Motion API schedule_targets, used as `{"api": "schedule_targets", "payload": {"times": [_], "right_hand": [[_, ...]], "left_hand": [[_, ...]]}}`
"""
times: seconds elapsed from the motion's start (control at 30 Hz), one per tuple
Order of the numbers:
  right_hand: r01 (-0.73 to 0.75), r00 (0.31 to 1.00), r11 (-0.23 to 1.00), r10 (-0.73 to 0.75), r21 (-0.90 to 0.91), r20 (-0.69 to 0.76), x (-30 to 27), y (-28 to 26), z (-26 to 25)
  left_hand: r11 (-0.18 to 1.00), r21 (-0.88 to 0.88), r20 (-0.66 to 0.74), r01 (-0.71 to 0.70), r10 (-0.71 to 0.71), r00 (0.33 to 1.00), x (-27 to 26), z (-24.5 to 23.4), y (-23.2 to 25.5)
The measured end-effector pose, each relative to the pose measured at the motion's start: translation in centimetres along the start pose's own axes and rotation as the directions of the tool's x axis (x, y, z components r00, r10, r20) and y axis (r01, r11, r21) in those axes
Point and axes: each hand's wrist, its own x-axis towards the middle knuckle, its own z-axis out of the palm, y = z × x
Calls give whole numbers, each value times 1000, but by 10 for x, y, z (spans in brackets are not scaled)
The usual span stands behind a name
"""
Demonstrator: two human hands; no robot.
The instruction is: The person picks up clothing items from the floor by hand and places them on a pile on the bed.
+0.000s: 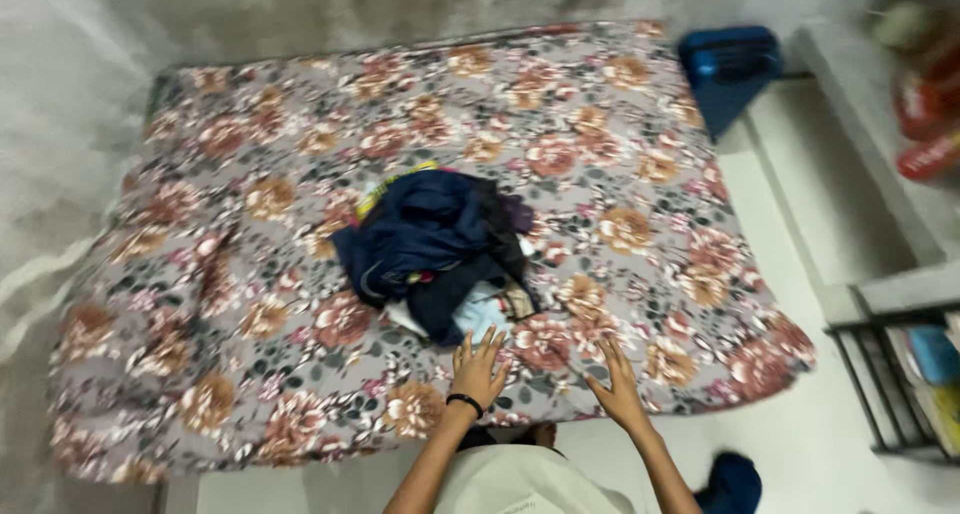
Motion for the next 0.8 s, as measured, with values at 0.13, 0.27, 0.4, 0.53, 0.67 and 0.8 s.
{"api": "schedule_targets", "payload": {"times": [0.13,0.27,0.4,0.53,0.67,0.8], "right_hand": [[-130,971,984,152,123,-185,-55,20,-36],[-236,897,972,222,10,-383,-115,35,-53],[-558,670,752,658,351,-344,-172,36,-49],[-606,464,628,778,489,-424,-228,29,-31],[-642,330,656,704,397,-629,-281,-8,1],[-660,151,516,803,545,-577,-327,-37,25]], "left_hand": [[979,6,110,-202,200,974,24,21,37],[907,2,258,-422,407,876,55,38,77],[813,-180,412,-554,574,708,87,63,123],[689,-323,444,-648,716,539,94,97,170],[575,-355,539,-737,770,341,83,136,212],[462,-479,602,-747,792,104,65,171,232]]}}
